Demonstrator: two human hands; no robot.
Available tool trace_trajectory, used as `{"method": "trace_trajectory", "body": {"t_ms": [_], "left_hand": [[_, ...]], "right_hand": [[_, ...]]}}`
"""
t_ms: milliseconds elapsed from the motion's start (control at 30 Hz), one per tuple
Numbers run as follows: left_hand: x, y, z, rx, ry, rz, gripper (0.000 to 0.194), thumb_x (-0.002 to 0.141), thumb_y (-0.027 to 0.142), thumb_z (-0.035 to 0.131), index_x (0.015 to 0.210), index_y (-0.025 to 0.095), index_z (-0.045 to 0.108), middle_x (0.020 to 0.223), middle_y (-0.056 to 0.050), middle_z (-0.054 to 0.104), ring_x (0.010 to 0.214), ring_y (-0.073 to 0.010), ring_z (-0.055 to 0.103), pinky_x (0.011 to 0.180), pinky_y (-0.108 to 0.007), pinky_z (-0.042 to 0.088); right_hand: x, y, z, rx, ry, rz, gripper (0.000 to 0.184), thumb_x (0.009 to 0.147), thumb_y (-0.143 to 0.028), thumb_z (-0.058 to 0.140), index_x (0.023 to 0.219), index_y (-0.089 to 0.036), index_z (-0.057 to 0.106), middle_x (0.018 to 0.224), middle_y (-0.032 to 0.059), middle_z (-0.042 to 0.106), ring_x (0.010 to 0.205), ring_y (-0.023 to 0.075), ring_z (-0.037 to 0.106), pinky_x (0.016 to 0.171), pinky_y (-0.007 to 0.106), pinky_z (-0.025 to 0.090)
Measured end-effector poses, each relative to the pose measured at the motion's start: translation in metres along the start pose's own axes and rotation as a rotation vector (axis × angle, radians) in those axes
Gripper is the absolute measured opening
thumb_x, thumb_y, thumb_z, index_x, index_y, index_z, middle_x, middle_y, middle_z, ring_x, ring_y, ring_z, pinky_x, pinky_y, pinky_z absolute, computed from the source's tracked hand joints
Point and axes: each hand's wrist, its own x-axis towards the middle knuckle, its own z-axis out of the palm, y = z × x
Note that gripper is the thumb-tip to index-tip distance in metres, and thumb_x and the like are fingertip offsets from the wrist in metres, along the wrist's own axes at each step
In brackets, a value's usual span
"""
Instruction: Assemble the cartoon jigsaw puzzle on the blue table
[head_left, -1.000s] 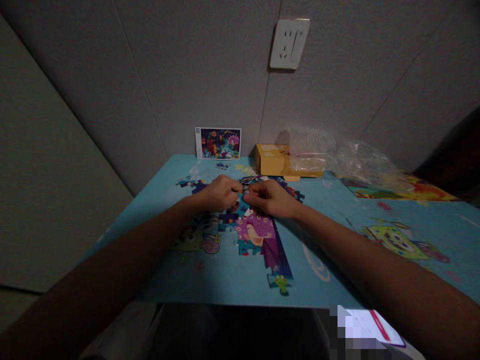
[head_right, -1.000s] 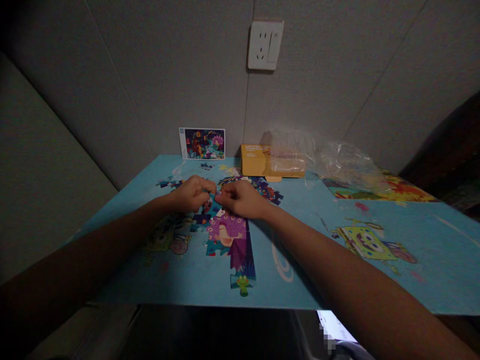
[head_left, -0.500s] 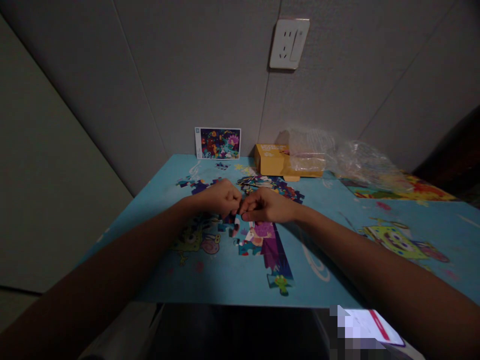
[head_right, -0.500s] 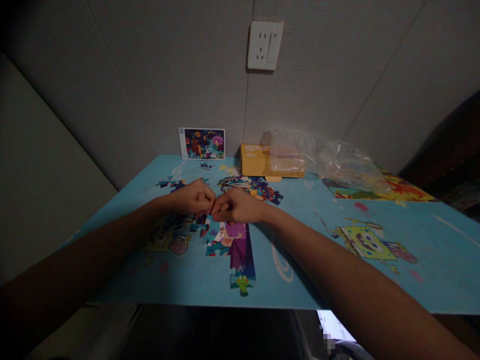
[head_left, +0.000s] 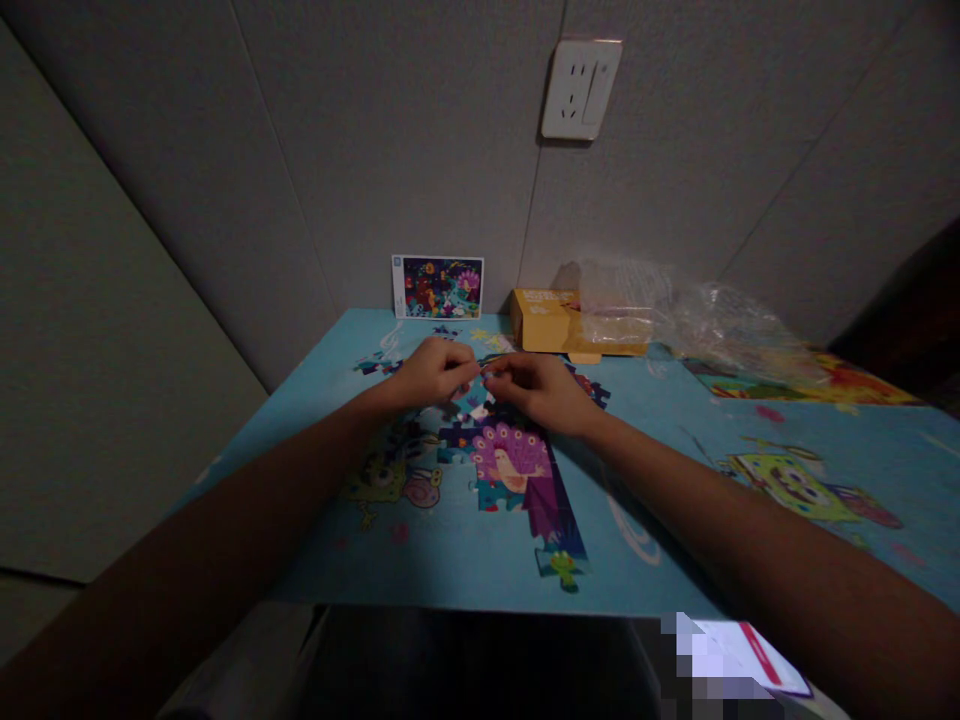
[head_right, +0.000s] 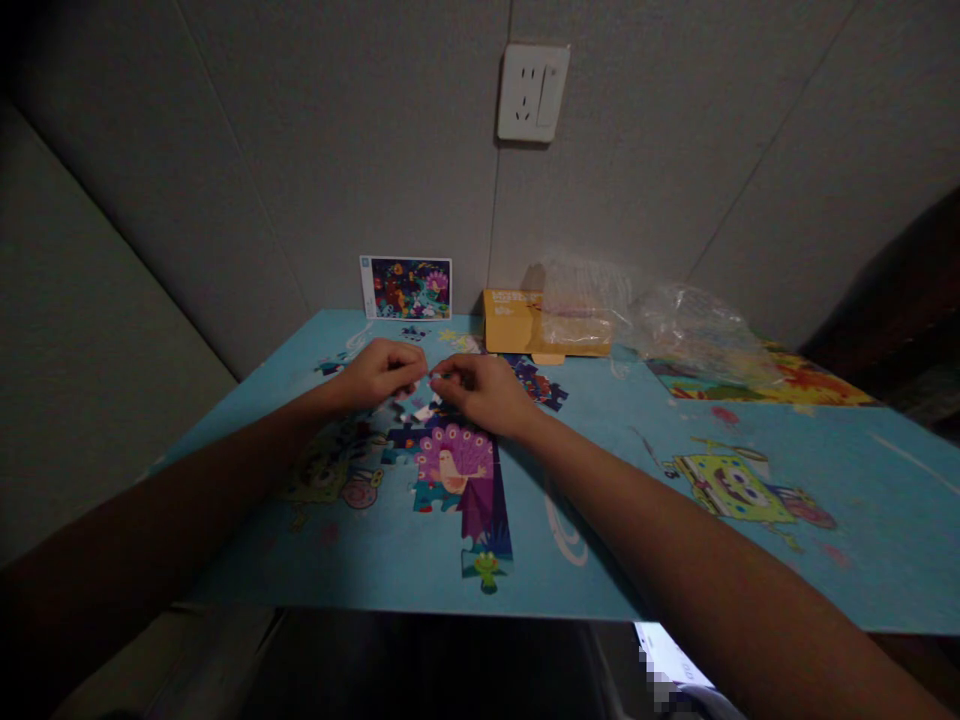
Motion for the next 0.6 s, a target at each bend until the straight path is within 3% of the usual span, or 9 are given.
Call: {"method": "trace_trajectory", "body": {"t_ms": [100,200,333,600], "left_hand": [[0.003,-0.009,-0.008,0.068,0.374,-0.149,0.036,0.083,0.026,0.049,0.048,0.018,0.046,0.049,0.001,0.046,0.049,-0.0099,0.043,0.051,-0.025,0.031],[0.004,-0.021,-0.017,0.191,0.552,-0.345,0.035,0.081,0.024,0.049,0.047,0.018,0.049,0.048,0.0,0.048,0.049,-0.012,0.044,0.052,-0.028,0.029],[0.003,-0.033,-0.022,0.367,0.558,-0.545,0.031,0.079,0.022,0.05,0.049,0.019,0.055,0.047,-0.002,0.052,0.051,-0.016,0.049,0.056,-0.03,0.031],[0.004,-0.039,-0.025,0.473,0.464,-0.625,0.032,0.084,0.031,0.048,0.067,0.019,0.072,0.056,-0.006,0.06,0.071,-0.0249,0.059,0.073,-0.035,0.043]], "right_hand": [[0.003,0.005,-0.003,-0.097,0.163,0.019,0.025,0.086,-0.032,0.059,0.1,-0.014,0.068,0.072,0.0054,0.066,0.061,0.0143,0.055,0.058,0.028,0.038],[0.003,0.007,-0.004,-0.151,0.191,0.03,0.021,0.087,-0.03,0.056,0.094,-0.015,0.069,0.076,0.0074,0.07,0.066,0.0167,0.059,0.061,0.029,0.04],[0.001,0.003,-0.002,-0.26,0.176,0.004,0.019,0.086,-0.027,0.056,0.09,-0.015,0.07,0.075,0.0061,0.07,0.062,0.0152,0.057,0.06,0.029,0.038],[0.0,-0.004,-0.004,-0.398,0.157,0.031,0.017,0.086,-0.024,0.056,0.085,-0.015,0.07,0.066,0.0039,0.065,0.057,0.0137,0.052,0.057,0.028,0.032]]}}
